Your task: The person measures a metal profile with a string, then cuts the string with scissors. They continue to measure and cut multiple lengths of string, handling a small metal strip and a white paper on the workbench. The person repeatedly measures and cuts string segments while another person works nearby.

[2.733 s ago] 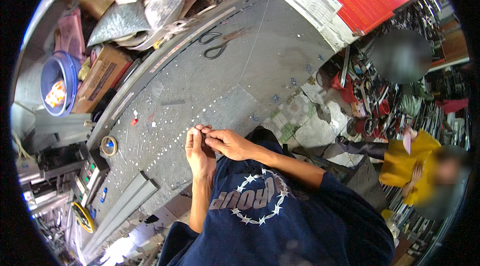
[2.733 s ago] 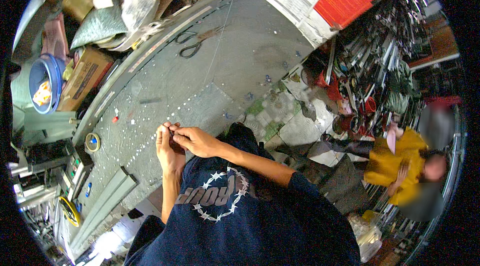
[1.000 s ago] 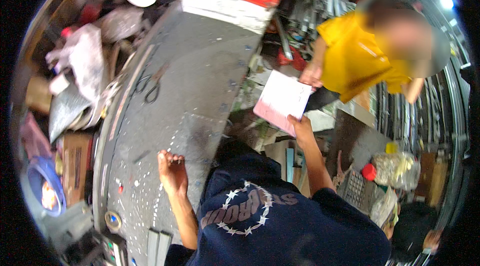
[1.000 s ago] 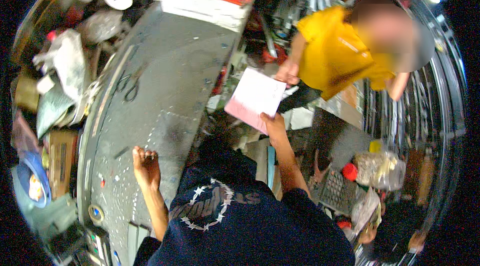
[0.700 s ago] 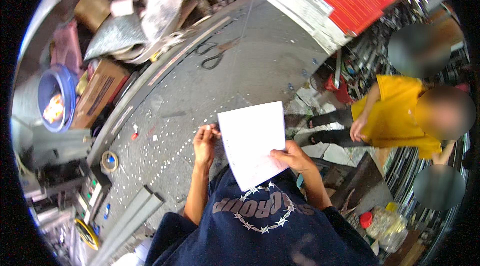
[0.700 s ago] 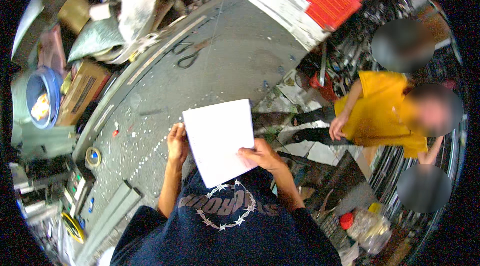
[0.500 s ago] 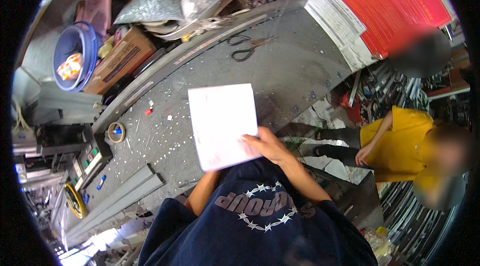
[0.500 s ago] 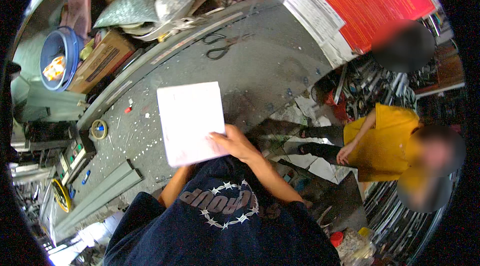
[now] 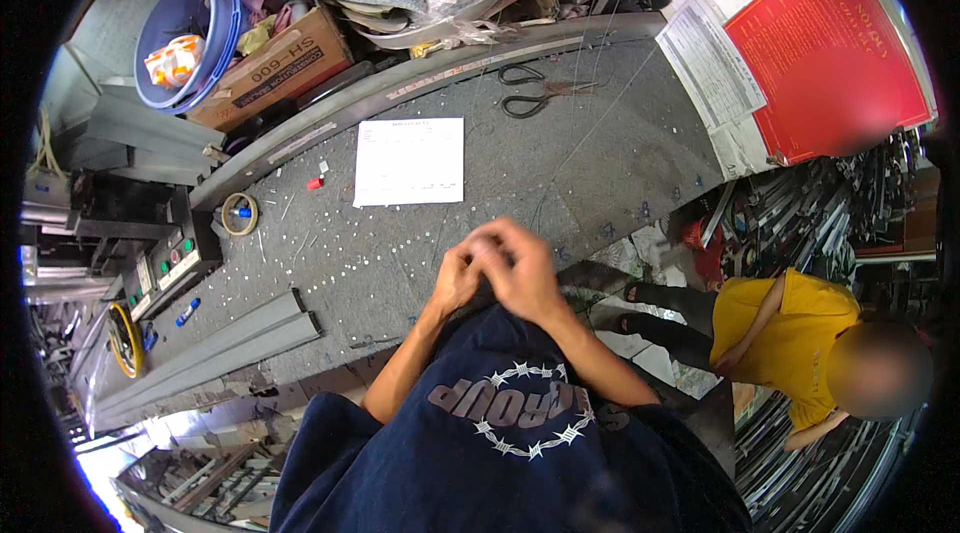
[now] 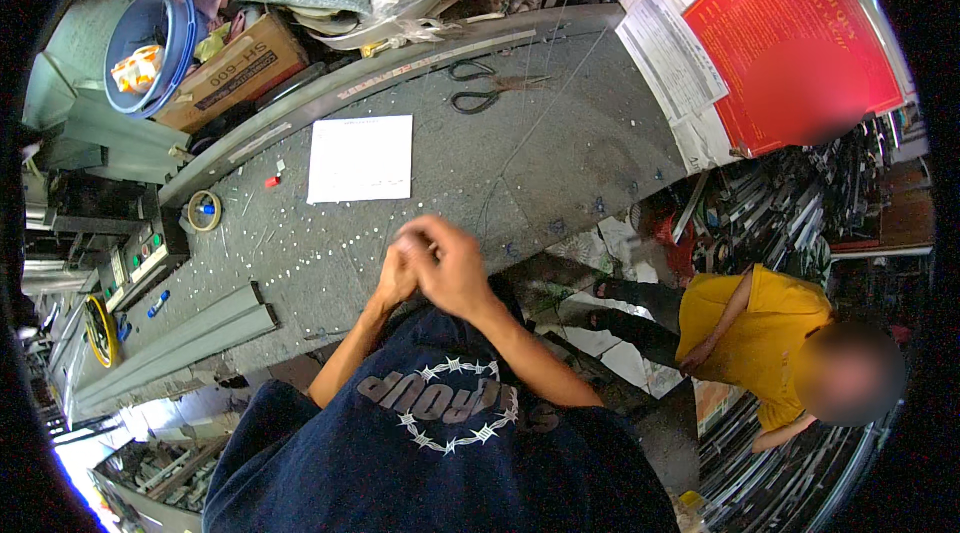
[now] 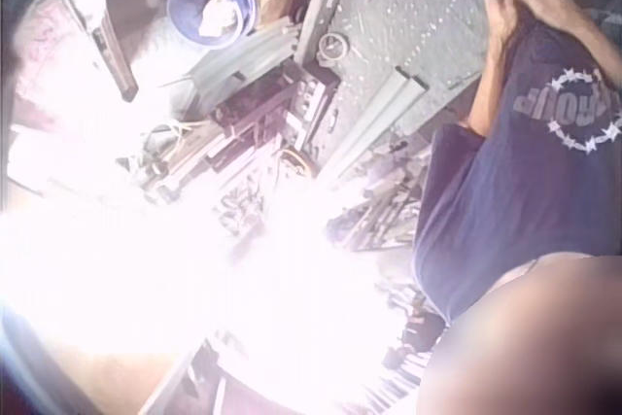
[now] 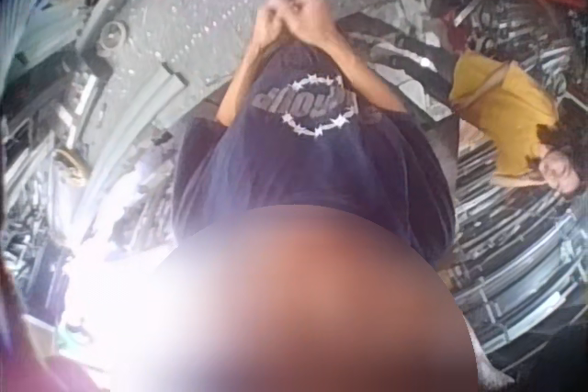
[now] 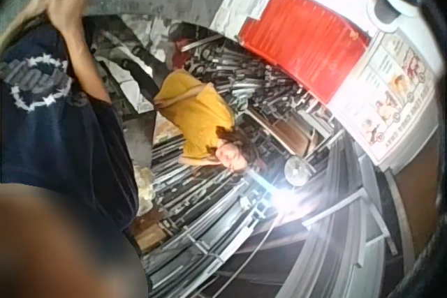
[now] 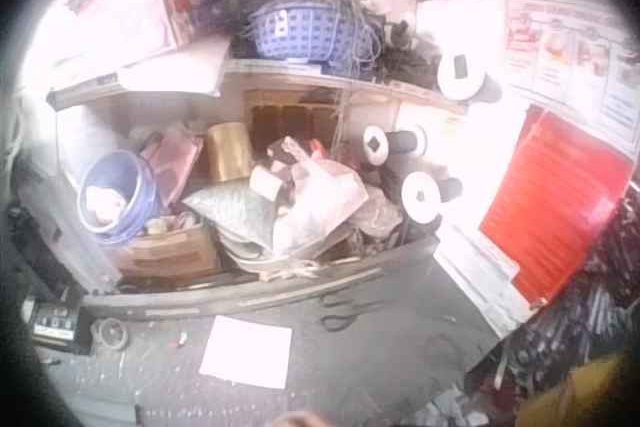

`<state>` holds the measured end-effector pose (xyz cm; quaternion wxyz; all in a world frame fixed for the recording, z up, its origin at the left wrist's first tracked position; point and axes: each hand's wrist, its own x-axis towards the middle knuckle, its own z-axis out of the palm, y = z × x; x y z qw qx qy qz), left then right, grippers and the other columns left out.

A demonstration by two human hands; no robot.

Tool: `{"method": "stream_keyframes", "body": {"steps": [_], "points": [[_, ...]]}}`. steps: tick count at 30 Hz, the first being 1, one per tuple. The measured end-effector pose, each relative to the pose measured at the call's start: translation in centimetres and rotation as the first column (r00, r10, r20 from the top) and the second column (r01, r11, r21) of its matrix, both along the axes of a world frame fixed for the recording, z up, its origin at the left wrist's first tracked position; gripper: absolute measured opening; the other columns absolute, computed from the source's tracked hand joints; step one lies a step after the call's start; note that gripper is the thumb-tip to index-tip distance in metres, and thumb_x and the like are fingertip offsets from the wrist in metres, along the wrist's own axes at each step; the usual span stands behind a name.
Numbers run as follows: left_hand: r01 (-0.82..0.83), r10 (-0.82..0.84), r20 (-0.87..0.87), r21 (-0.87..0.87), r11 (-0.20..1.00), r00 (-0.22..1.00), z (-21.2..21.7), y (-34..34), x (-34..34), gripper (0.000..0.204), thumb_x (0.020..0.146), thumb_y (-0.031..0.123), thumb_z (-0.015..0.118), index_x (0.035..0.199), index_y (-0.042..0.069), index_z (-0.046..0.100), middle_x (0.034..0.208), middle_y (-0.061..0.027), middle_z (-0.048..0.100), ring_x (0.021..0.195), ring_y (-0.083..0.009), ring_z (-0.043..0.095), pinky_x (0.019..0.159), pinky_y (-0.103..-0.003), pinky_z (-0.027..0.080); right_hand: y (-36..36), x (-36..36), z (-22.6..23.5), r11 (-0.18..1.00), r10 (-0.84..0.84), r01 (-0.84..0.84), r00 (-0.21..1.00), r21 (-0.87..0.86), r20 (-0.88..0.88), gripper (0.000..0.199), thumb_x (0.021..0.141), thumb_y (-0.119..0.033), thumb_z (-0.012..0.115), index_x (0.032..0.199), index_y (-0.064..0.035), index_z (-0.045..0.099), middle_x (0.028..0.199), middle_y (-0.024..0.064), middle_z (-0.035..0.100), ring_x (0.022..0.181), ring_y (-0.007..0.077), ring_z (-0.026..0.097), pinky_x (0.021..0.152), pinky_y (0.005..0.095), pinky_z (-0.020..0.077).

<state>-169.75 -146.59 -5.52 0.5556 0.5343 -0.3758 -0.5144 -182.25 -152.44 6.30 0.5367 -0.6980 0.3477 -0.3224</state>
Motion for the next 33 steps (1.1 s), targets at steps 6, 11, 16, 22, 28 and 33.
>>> {"method": "stream_keyframes", "body": {"steps": [6, 11, 16, 22, 28, 33], "points": [[-0.214, 0.268, 0.303, -0.201, 0.956, 0.914, 5.7, 0.8, -0.6, 0.010, 0.098, 0.009, 0.067, 0.097, 0.001, 0.073, 0.143, -0.0157, 0.052, 0.136, -0.0317, 0.047, 0.113, -0.046, 0.038, -1.9, -1.0, -2.2, 0.967, 0.059, -0.138, 0.939, 0.216, 0.339, 0.042, 0.112, -0.032, 0.044, 0.136, 0.0016, 0.051, 0.125, 0.0134, 0.061, 0.115, 0.0198, 0.059, 0.104, 0.0363, 0.0451], [-0.301, 0.362, 0.233, -0.258, 0.918, 0.903, 8.7, 1.1, -1.0, 0.014, 0.102, 0.010, 0.062, 0.098, 0.001, 0.070, 0.145, -0.0165, 0.051, 0.139, -0.0335, 0.045, 0.115, -0.047, 0.038, 0.8, -0.6, -2.7, 0.918, 0.197, -0.263, 0.952, 0.298, 0.234, 0.031, 0.112, -0.028, 0.046, 0.108, -0.0008, 0.060, 0.093, 0.0011, 0.058, 0.087, 0.0109, 0.054, 0.079, 0.0302, 0.0480], [-0.427, 0.377, -0.406, -0.037, 0.903, 0.832, 9.6, 1.4, -2.4, 0.015, 0.109, 0.013, 0.052, 0.104, 0.003, 0.062, 0.140, -0.0134, 0.056, 0.134, -0.0275, 0.053, 0.110, -0.042, 0.044, 0.2, -2.0, -2.0, 0.881, 0.305, -0.338, 0.941, 0.331, 0.150, 0.030, 0.110, -0.023, 0.050, 0.089, -0.0014, 0.054, 0.067, -0.0007, 0.047, 0.062, 0.0117, 0.045, 0.057, 0.0338, 0.0399], [-0.493, 0.343, -0.644, -0.060, 0.868, 0.683, 10.6, 1.7, -6.1, 0.012, 0.110, 0.015, 0.051, 0.106, 0.007, 0.059, 0.113, -0.0084, 0.062, 0.108, -0.0227, 0.064, 0.104, -0.040, 0.049, -1.8, -5.1, -1.0, 0.893, 0.381, -0.380, 0.923, 0.242, 0.045, 0.029, 0.108, -0.022, 0.055, 0.104, 0.0045, 0.065, 0.079, 0.0142, 0.067, 0.072, 0.0169, 0.063, 0.065, 0.0373, 0.0490], [-0.574, 0.420, -0.618, -0.063, 0.817, 0.665, 12.2, 1.4, -9.2, 0.012, 0.110, 0.016, 0.052, 0.104, 0.008, 0.058, 0.110, -0.0072, 0.061, 0.098, -0.0179, 0.062, 0.109, -0.042, 0.046, -4.1, -7.7, -0.5, 0.851, 0.503, -0.498, 0.864, 0.164, 0.017, 0.026, 0.107, -0.021, 0.058, 0.110, 0.0027, 0.068, 0.086, 0.0154, 0.073, 0.082, 0.0204, 0.072, 0.074, 0.0351, 0.0549], [-0.688, 0.563, -0.554, -0.023, 0.726, 0.613, 14.0, 2.4, -10.2, 0.012, 0.109, 0.021, 0.053, 0.104, 0.010, 0.057, 0.109, -0.0056, 0.060, 0.086, -0.0147, 0.059, 0.108, -0.047, 0.046, -5.3, -9.1, -1.1, 0.795, 0.592, -0.589, 0.806, 0.142, 0.031, 0.023, 0.105, -0.021, 0.059, 0.103, 0.0003, 0.066, 0.087, 0.0198, 0.071, 0.081, 0.0358, 0.071, 0.070, 0.0414, 0.0536]]}}
